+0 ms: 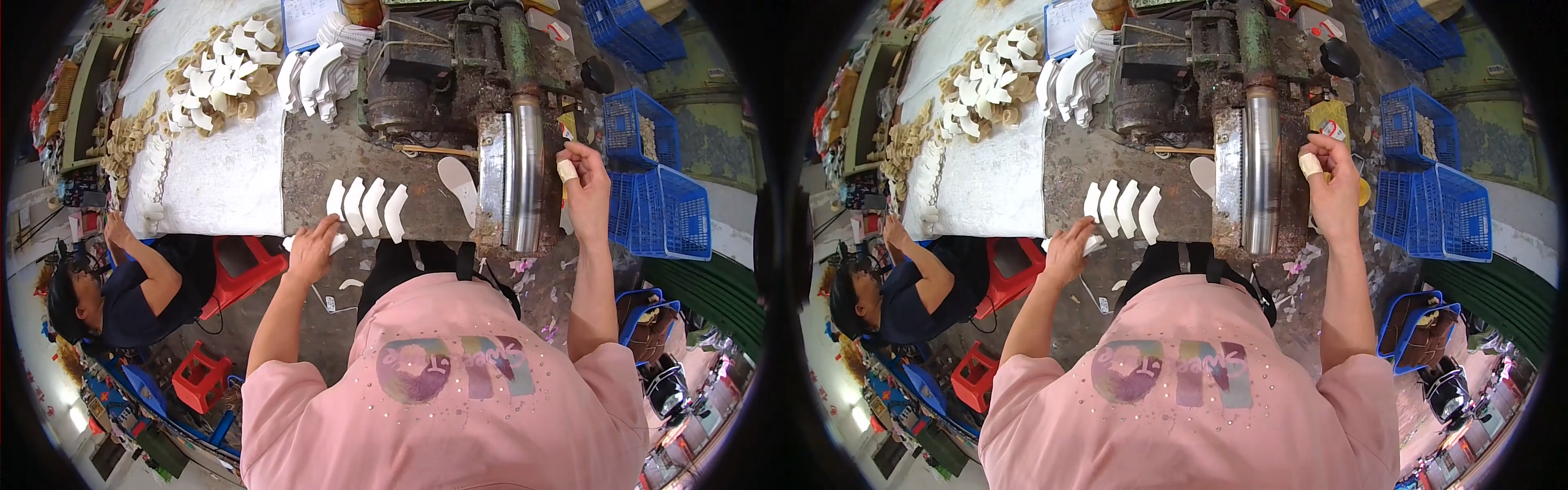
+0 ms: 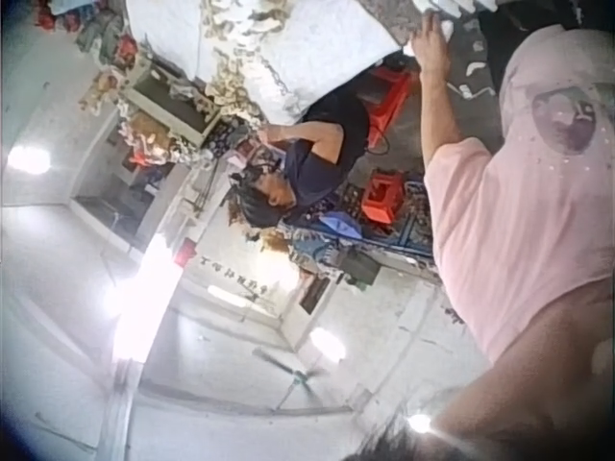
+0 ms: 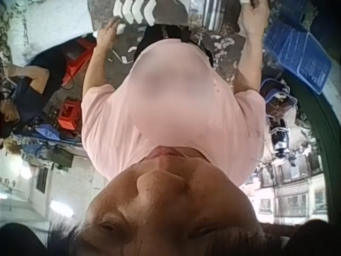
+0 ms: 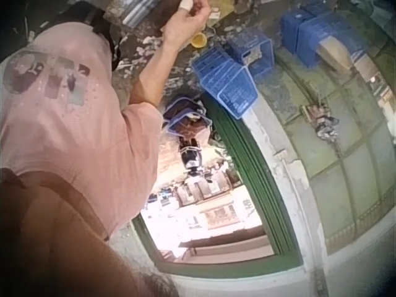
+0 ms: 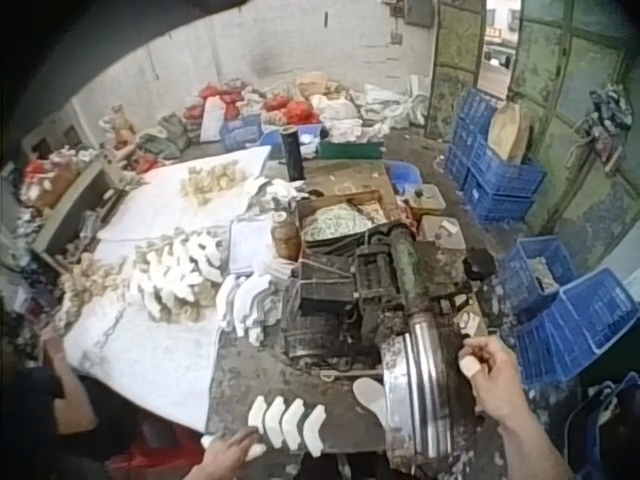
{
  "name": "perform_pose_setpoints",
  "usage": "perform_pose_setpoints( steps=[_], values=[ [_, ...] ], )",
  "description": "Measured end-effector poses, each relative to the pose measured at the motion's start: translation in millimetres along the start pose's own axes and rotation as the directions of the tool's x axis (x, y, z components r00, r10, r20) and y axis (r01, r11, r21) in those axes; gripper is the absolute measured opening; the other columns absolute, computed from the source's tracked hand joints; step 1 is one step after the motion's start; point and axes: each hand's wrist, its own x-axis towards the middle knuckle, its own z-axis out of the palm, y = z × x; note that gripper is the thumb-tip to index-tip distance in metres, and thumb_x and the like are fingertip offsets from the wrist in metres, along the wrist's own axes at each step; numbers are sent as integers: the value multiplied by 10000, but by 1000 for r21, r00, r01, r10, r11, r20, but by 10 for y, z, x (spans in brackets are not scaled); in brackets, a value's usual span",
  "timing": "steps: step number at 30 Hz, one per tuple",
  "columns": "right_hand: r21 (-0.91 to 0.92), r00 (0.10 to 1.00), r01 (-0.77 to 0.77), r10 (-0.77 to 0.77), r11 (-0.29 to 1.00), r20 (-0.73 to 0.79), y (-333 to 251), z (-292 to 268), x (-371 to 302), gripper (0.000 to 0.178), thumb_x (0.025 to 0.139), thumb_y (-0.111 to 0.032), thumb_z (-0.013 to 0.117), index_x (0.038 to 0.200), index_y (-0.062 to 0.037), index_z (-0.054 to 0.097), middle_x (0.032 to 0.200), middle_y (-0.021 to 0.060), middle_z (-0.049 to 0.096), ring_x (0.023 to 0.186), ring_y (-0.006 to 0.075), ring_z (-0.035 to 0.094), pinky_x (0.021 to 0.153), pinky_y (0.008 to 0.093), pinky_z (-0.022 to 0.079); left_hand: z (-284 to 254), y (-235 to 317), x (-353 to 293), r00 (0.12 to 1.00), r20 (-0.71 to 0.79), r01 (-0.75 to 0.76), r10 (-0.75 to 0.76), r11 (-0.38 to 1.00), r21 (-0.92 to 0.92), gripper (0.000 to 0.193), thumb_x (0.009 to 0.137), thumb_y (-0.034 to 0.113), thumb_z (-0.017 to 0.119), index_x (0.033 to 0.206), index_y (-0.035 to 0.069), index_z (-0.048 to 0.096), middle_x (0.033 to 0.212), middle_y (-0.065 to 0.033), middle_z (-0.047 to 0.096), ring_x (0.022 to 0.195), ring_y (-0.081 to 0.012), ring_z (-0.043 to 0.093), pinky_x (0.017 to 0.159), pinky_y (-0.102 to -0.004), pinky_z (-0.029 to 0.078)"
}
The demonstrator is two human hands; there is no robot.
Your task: The worker applies adhesive to shoe components using a roller machine and organizes them on a table.
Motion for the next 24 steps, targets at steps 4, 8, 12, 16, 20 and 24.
perform_pose_setpoints(
  steps=[4, 8, 12, 16, 20, 24],
  values=[
    [6, 1000, 2, -2, 1000, -24, -29, -9, -7, 254, 850, 22, 563, 1101, -7, 538, 937, 41, 595, 865, 106, 561, 804, 237, 450, 47, -25, -47, 993, 117, -20, 13, 998, 61, 609, 558, 75, 756, 1121, 129, 530, 1225, -105, 476, 1021, -277, 550, 838, -395, 434],
    [-32, 995, 74, -76, 997, -63, -240, -26, -77, 218, 845, 3, 564, 1062, -12, 562, 924, 39, 606, 859, 112, 564, 793, 246, 449, -391, 21, -47, 994, 105, 34, -26, 996, -81, 593, 567, 39, 719, 1124, 111, 530, 1004, -94, 605, 909, -248, 617, 830, -388, 463],
    [24, 959, 244, -245, 970, 142, -765, 277, -337, 185, 794, 28, 568, 971, -27, 571, 865, 77, 587, 806, 187, 581, 748, 298, 461, -989, 533, 135, 948, -114, 47, -299, 482, -875, 540, 607, -7, 694, 1111, 47, 506, 969, -107, 639, 853, -194, 643, 762, -328, 514],
    [-50, 873, 449, -426, 892, 238, -803, 774, -496, 217, 731, -47, 651, 941, -50, 598, 1007, 101, 518, 970, 302, 458, 862, 395, 360, -1353, 1334, 482, 882, -370, -412, -293, -94, -906, 655, 608, 64, 766, 1164, -12, 429, 1032, -143, 624, 979, -212, 607, 846, -336, 498],
    [3, 912, 408, -408, 913, 31, -792, 887, -634, 169, 763, -88, 667, 920, -75, 604, 983, 85, 518, 952, 280, 455, 840, 394, 328, -1382, 1714, 537, 882, -319, -434, -346, -336, -836, 726, 610, 20, 747, 1233, -6, 375, 1109, -190, 593, 1007, -228, 600, 868, -342, 497],
    [-70, 886, 461, -463, 885, -11, -744, 820, -635, 176, 750, -84, 675, 911, -91, 605, 971, 76, 520, 944, 269, 454, 807, 398, 318, -1493, 1852, 528, 907, -292, -398, -304, -388, -831, 725, 634, -17, 718, 1259, -9, 349, 1107, -212, 588, 1003, -250, 611, 855, -345, 512]
  ],
)
